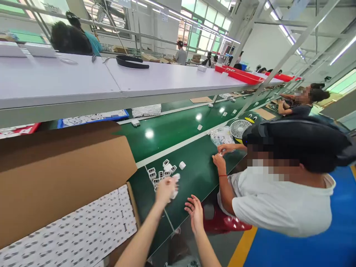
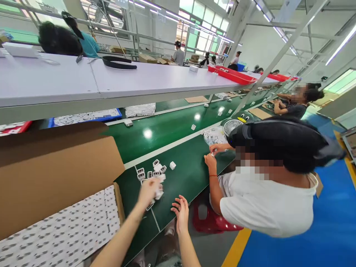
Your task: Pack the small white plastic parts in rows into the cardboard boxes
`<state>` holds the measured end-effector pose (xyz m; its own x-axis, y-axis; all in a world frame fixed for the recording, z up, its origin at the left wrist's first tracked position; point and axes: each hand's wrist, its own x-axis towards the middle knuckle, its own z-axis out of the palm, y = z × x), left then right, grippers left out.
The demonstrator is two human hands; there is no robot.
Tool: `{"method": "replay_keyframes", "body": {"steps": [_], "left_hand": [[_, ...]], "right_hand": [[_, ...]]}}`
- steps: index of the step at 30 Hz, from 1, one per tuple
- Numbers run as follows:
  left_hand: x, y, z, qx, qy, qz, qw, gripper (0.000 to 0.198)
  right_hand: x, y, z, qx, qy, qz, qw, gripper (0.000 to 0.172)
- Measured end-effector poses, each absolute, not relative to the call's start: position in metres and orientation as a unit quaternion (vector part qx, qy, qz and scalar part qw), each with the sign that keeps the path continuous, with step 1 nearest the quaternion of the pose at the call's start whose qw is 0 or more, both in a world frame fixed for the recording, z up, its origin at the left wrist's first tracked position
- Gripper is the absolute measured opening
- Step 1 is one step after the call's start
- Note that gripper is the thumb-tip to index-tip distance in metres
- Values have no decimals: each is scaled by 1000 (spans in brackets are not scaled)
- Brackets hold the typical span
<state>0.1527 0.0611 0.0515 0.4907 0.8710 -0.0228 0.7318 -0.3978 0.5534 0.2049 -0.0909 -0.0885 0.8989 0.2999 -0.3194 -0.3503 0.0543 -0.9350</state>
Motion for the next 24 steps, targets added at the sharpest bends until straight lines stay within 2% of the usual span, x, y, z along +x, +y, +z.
{"method": "replay_keyframes", "body": {"steps": [3,4,7,13,18,24], "left_hand": [[235,30,5,880,404,72,238,35],[248,26,-9,897,378,49,224,31],[258,25,-37,912,355,22,206,28],[242,26,-47,906,393,12,154,30],[220,24,-46,906,402,-41,129,35],[212,44,-41,929,350,-69,98,25]], "right_hand": [[253,-90,-97,-662,14,247,707,42],[269,-89,-99,-681,-2,247,689,42],[308,-81,-107,-738,-86,249,621,43],[313,-51,-103,-762,-296,255,516,26],[292,-38,-98,-740,-338,264,518,23],[289,-38,-103,-744,-231,324,537,29]]}}
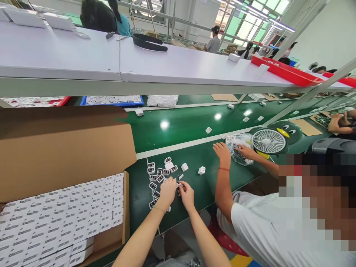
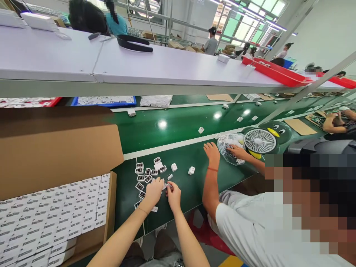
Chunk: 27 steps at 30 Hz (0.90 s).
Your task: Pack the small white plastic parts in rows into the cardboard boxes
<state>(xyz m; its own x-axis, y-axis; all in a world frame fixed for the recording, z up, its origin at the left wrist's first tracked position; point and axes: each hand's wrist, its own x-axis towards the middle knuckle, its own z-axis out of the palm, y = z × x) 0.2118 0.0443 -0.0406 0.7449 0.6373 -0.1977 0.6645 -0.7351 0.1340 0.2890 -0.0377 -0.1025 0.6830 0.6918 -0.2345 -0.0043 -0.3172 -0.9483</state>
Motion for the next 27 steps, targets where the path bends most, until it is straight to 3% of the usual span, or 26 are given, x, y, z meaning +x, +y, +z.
{"method": "replay_keyframes", "body": {"steps": [4,9,12,16,21,27], "left_hand": [[212,53,-39,949,297,-50,90,22],[213,60,-39,970,225,-16,89,15],[222,67,-34,974,204,5,94,9],[218,69,-14,963,240,47,112,17],[142,32,1,792,463,203,342,31],[75,-17,-40,579,562,163,568,74]], "right_hand": [[294,-42,-97,-755,-211,283,553,32],[292,-44,-91,-697,-161,285,638,29],[287,-47,-90,-634,-64,315,703,30],[279,-62,-83,-511,44,396,762,29],[266,-89,-72,-504,25,419,755,24],[242,-85,-63,-578,-144,457,661,36]]}}
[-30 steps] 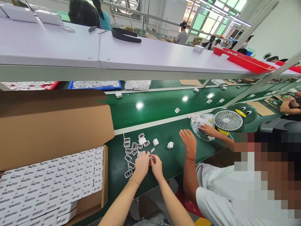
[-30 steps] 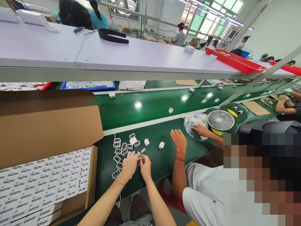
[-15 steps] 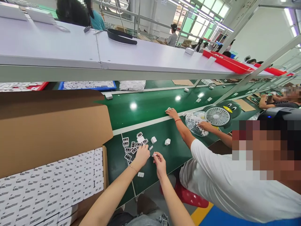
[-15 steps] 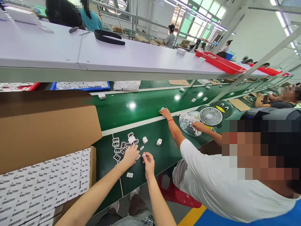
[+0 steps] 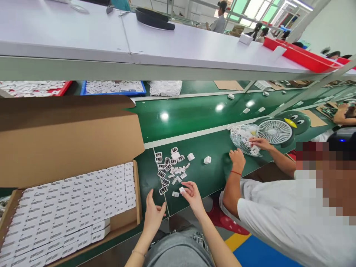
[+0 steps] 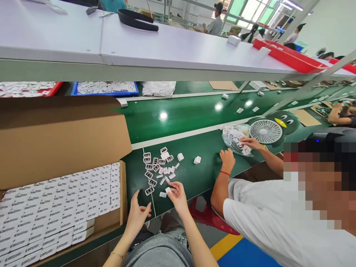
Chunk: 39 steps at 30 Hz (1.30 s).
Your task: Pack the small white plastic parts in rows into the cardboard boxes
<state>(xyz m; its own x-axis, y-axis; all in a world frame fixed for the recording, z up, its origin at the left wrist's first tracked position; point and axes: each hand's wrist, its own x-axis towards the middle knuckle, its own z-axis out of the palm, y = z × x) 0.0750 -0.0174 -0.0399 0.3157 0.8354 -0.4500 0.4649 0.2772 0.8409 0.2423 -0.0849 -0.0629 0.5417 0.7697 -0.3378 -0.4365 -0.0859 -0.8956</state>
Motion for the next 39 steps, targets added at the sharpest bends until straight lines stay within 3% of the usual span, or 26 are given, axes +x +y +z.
{"method": "replay_keyframes", "body": {"steps": [2,6,10,26,39], "left_hand": [[78,-16,-56,532,534,183,631,75],[87,-1,-76,478,483,225,698,49],[80,1,-86,455,469,232,721,42],[72,-4,-84,434,471,220,736,47],[79,-9,-83,437,490,272,703,43]], "right_hand": [[235,-75,-59,-588,-209,478,618,32],[227,-55,-51,-612,-385,450,525,15],[221,-46,-54,-613,-504,380,475,15],[222,-43,-65,-590,-536,411,442,16],[220,-45,-59,-641,-613,294,356,27]]}}
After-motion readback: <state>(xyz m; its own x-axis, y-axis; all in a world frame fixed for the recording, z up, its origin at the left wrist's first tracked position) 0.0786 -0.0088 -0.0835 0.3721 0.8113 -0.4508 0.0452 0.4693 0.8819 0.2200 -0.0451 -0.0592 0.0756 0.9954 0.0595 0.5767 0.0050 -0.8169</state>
